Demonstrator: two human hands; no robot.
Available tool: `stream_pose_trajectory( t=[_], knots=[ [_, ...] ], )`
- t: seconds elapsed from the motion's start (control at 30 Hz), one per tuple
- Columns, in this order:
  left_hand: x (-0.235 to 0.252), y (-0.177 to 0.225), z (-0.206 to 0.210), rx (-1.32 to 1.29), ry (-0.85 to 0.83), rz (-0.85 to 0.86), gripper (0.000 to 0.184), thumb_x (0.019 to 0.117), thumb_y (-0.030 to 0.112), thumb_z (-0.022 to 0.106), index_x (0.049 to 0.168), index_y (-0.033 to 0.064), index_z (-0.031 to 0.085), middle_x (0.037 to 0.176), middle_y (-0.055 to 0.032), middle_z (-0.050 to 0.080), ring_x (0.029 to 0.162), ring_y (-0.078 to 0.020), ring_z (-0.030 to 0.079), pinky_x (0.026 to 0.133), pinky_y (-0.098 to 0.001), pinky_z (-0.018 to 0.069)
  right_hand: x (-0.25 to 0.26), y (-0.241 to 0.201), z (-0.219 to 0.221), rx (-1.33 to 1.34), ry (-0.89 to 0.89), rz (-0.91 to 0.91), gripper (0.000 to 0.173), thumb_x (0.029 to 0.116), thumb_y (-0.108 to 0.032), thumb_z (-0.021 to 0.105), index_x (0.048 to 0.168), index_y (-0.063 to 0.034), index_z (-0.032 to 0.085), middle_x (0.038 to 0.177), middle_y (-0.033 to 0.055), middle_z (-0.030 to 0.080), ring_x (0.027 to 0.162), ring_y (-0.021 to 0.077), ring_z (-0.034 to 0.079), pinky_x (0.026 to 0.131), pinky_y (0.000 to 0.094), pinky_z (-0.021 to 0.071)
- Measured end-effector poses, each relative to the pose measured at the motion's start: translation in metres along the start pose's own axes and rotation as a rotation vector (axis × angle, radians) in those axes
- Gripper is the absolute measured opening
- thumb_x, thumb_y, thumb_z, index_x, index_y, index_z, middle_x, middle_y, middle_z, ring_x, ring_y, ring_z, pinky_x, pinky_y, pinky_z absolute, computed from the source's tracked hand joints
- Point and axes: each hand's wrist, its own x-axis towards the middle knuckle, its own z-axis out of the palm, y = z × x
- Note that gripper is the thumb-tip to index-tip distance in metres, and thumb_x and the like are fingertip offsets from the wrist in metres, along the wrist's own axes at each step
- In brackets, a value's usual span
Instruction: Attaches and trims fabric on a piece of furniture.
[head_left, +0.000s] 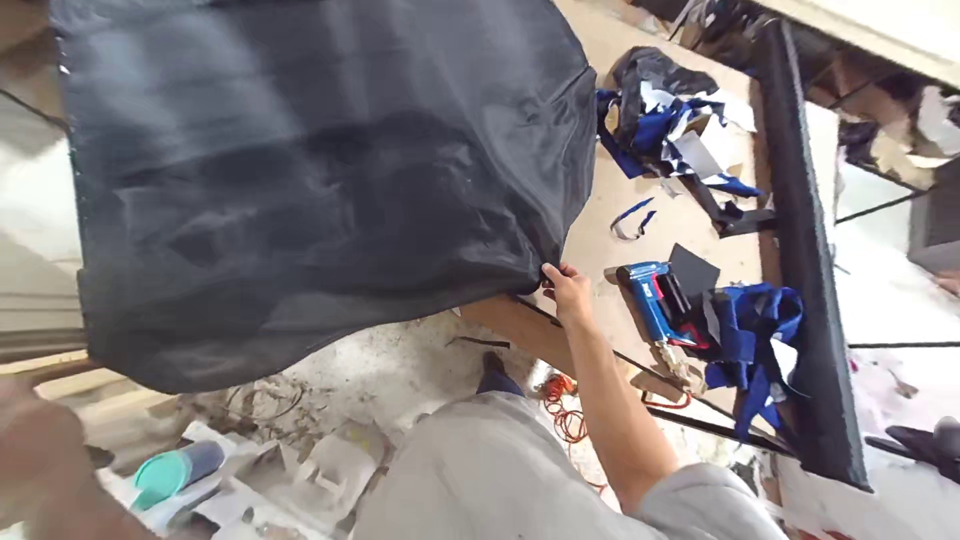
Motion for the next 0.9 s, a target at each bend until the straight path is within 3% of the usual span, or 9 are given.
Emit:
stream_pose_trajectory(
  t=[0.07, 0.17, 0.27, 0.4, 0.53, 0.6, 0.67, 0.8, 0.9],
  knots=[
    [-0.083, 0.017, 0.011, -0.142, 0.048, 0.155, 0.052, 0.1055, 0.036, 0.052, 0.137, -0.0057, 0.057, 0.127, -0.024, 0.066, 0.114, -0.0277, 0.067, 0.102, -0.04, 0.0531, -0.006, 0.009, -0.022, -0.195, 0.034, -0.143, 0.022, 0.0959, -0.018, 0.07, 0.109, 0.0, 0.068, 0.096, 0.0101, 0.072, 0.077, 0.0156, 0.07, 0.068, 0.0337, 0.0601],
    [-0.204, 0.093, 0.055, -0.304, -0.122, 0.492, 0.041, 0.1047, 0.024, 0.056, 0.13, -0.0081, 0.062, 0.125, -0.0278, 0.068, 0.113, -0.0288, 0.07, 0.099, -0.041, 0.0559, -0.01, -0.006, -0.04, -0.536, 0.074, -0.714, 0.038, 0.096, -0.02, 0.064, 0.127, 0.0023, 0.064, 0.13, 0.0208, 0.062, 0.12, 0.0259, 0.062, 0.097, 0.0382, 0.0556],
    [-0.279, 0.171, 0.105, -0.403, -0.302, 0.631, 0.032, 0.1032, 0.017, 0.053, 0.125, -0.0001, 0.069, 0.12, -0.0168, 0.073, 0.095, -0.0167, 0.072, 0.08, -0.0325, 0.0603, 0.0, -0.032, -0.01, -0.81, -0.187, -1.075, 0.05, 0.1011, -0.036, 0.058, 0.145, -0.0126, 0.059, 0.157, 0.0129, 0.049, 0.149, 0.0314, 0.04, 0.12, 0.0528, 0.0363],
    [-0.318, 0.23, 0.136, -0.484, -0.524, 0.632, 0.037, 0.105, 0.023, 0.046, 0.13, 0.0063, 0.067, 0.121, -0.0066, 0.074, 0.1, -0.0106, 0.072, 0.085, -0.0317, 0.0604, 0.019, -0.001, 0.025, -1.154, -0.458, -1.187, 0.069, 0.1059, -0.057, 0.035, 0.157, -0.0113, 0.044, 0.165, 0.0086, 0.039, 0.155, 0.0272, 0.032, 0.126, 0.0534, 0.0266],
    [-0.319, 0.241, 0.133, -0.664, -0.736, 0.468, 0.04, 0.108, 0.026, 0.039, 0.133, 0.0054, 0.063, 0.111, 0.0009, 0.076, 0.084, -0.0032, 0.069, 0.071, -0.0243, 0.0566, 0.002, 0.027, 0.005, -1.163, -0.386, -1.238, 0.061, 0.1061, -0.043, 0.04, 0.156, -0.0081, 0.045, 0.162, 0.0109, 0.044, 0.151, 0.0283, 0.039, 0.124, 0.0508, 0.0309],
    [-0.316, 0.246, 0.133, -0.887, -0.838, 0.388, 0.039, 0.1096, 0.021, 0.036, 0.133, 0.0016, 0.06, 0.102, -0.0002, 0.076, 0.056, -0.0023, 0.054, 0.048, -0.02, 0.0433, -0.006, 0.029, -0.001, -1.151, -0.378, -1.224, 0.062, 0.103, -0.04, 0.045, 0.156, -0.0075, 0.045, 0.161, 0.0125, 0.044, 0.151, 0.0303, 0.039, 0.123, 0.052, 0.0313],
    [-0.316, 0.255, 0.131, -1.117, -0.977, 0.332, 0.041, 0.1107, 0.018, 0.03, 0.135, -0.002, 0.057, 0.097, -0.004, 0.076, 0.05, -0.0032, 0.052, 0.045, -0.0197, 0.0437, -0.023, 0.015, -0.016, -1.027, -0.511, -1.056, 0.057, 0.1045, -0.038, 0.044, 0.153, -0.009, 0.049, 0.161, 0.0101, 0.046, 0.151, 0.0275, 0.038, 0.124, 0.0504, 0.0315],
    [-0.346, 0.287, 0.14, -1.552, -1.396, 0.24, 0.054, 0.1104, 0.026, 0.018, 0.141, -0.0041, 0.05, 0.097, -0.0118, 0.073, 0.076, -0.0163, 0.068, 0.076, -0.0342, 0.0595, -0.075, -0.01, -0.066, -0.241, -0.892, -0.412, 0.05, 0.1049, -0.035, 0.053, 0.139, 0.0015, 0.056, 0.13, 0.0073, 0.067, 0.117, 0.0113, 0.064, 0.101, 0.0343, 0.0553],
    [-0.368, 0.305, 0.151, -1.362, -1.491, 0.437, 0.05, 0.1089, 0.023, 0.032, 0.148, -0.0071, 0.043, 0.121, -0.0154, 0.07, 0.107, -0.0209, 0.068, 0.099, -0.0394, 0.0551, -0.095, 0.002, -0.105, 0.117, -0.724, -0.148, 0.028, 0.1028, -0.021, 0.058, 0.124, -0.0038, 0.064, 0.099, 0.0073, 0.074, 0.078, 0.0171, 0.072, 0.07, 0.0377, 0.0638]
  ],
)
